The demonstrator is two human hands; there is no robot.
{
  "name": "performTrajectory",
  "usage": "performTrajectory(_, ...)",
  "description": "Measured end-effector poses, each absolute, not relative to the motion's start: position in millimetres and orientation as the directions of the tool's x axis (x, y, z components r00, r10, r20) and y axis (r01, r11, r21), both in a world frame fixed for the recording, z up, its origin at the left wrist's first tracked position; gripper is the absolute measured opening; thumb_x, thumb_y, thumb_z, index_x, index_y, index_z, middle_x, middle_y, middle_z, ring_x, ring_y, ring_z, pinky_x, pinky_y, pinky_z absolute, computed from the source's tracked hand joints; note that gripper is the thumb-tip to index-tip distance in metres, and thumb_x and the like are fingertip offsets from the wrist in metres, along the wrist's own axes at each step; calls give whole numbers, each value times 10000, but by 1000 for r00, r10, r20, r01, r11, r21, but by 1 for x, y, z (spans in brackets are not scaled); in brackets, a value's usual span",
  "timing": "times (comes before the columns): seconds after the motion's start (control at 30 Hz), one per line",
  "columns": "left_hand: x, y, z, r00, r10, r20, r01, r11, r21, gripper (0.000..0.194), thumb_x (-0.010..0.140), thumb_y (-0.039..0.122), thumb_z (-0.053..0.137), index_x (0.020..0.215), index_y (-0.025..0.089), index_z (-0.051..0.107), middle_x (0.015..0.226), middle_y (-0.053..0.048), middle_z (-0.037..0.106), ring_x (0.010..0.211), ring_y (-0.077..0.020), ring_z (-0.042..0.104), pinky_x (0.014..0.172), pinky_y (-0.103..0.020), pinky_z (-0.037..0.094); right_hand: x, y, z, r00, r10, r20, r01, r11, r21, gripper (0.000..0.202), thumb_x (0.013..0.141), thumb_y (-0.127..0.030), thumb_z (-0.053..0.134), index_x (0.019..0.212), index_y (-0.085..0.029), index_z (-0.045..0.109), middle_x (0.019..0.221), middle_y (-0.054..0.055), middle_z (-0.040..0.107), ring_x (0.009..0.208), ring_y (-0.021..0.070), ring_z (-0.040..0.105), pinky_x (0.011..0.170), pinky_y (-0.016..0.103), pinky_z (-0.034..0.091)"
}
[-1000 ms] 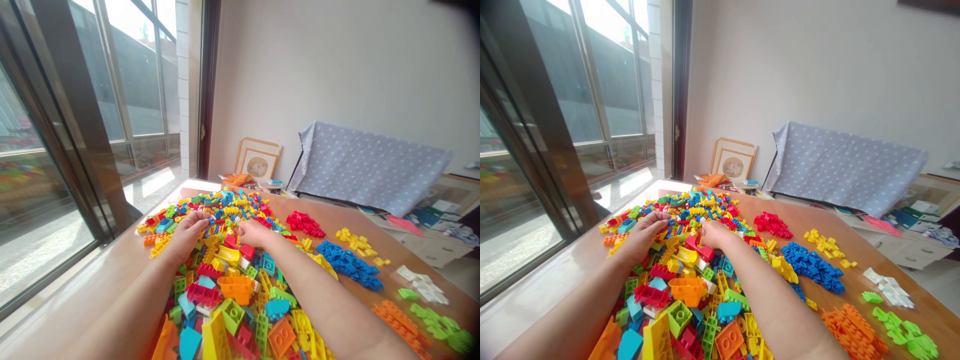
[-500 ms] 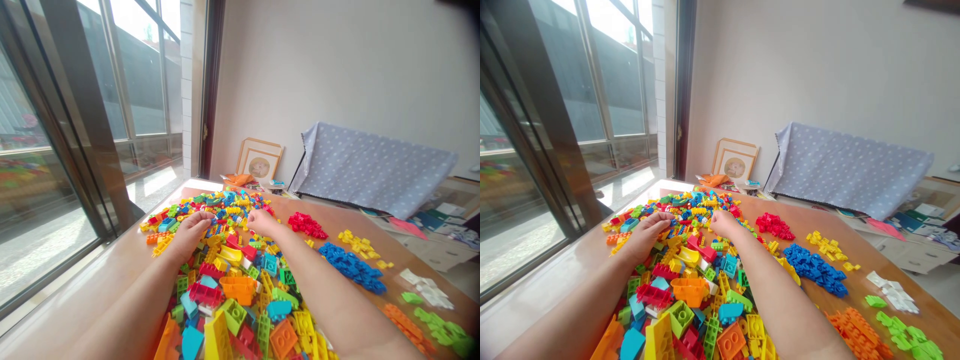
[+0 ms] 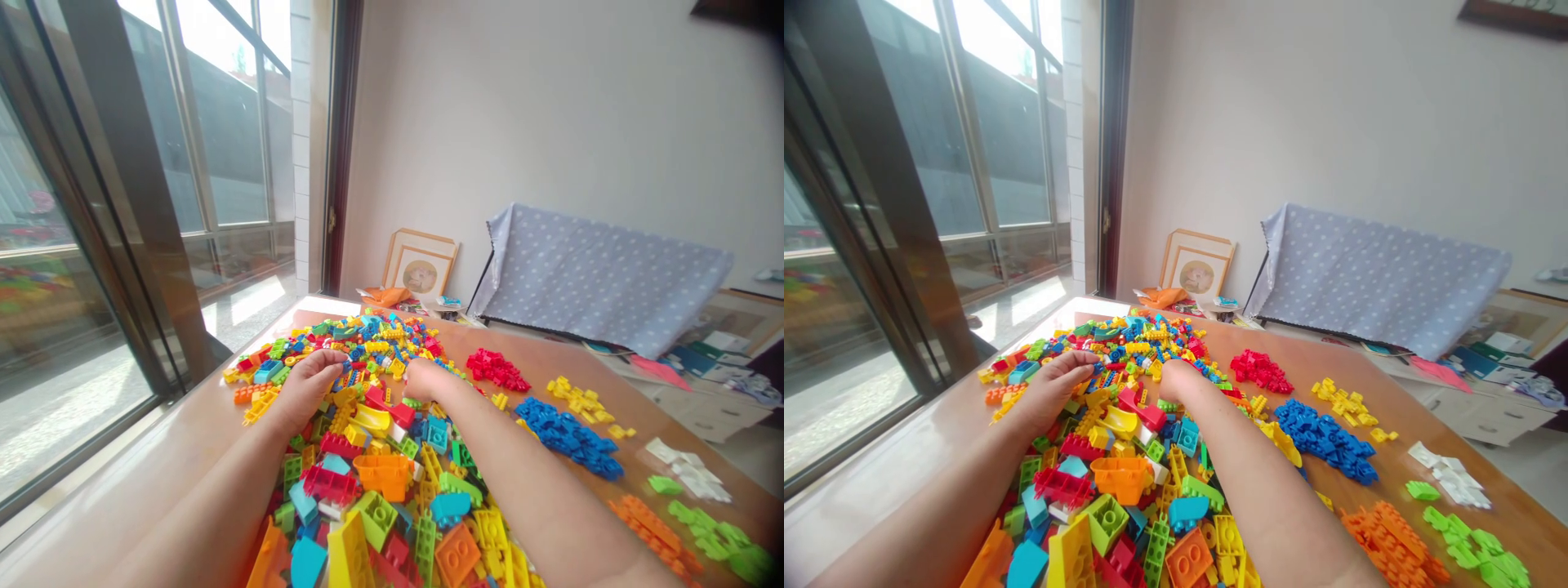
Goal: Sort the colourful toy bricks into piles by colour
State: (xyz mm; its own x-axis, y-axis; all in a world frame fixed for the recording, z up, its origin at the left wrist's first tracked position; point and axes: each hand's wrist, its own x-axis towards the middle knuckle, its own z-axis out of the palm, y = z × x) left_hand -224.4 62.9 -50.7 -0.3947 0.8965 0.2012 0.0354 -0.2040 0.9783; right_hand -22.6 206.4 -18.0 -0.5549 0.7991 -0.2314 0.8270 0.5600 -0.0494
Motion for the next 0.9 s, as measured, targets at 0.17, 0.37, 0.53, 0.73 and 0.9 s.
performTrajectory(0.17,-226,63,-47,-367,902,226,40,-227,973,310,782,404,775,1015,205,730,910,-17,686,796,-170,587,729,-280,436,-25,210,-25,-521,823,-227,854,500,-145,68,609,-189,793,643,-194,734,820,140,771,831,300,733,720,346,535)
performTrajectory(0.37,-226,61,-34,-373,889,266,53,-265,963,330,750,405,795,1004,204,737,928,-35,713,838,-190,616,779,-306,453,-15,195,-26,-520,844,-132,769,395,-502,100,704,-250,750,694,-181,678,776,80,735,801,224,705,646,261,495)
performTrajectory(0.53,-219,50,-4,-321,902,288,73,-279,957,336,774,396,783,1052,212,744,975,-52,731,882,-206,639,812,-328,471,9,173,-13,-551,831,-71,479,245,-843,220,912,-402,559,987,-201,609,955,65,750,641,96,608,498,173,402)
performTrajectory(0.73,-192,32,32,-148,936,320,97,-308,946,293,772,406,778,1007,232,769,980,-68,743,905,-237,660,833,-372,510,32,135,-1,-653,750,-100,-331,-402,-854,282,767,-233,770,943,-208,551,879,51,738,541,60,499,433,133,289)
performTrajectory(0.9,-168,23,43,10,920,392,134,-389,911,259,800,381,751,1009,231,778,958,-80,746,865,-239,670,784,-376,542,36,99,0,-655,749,-105,-457,-503,-734,243,784,-152,739,986,-198,612,804,26,701,560,69,529,446,134,351)
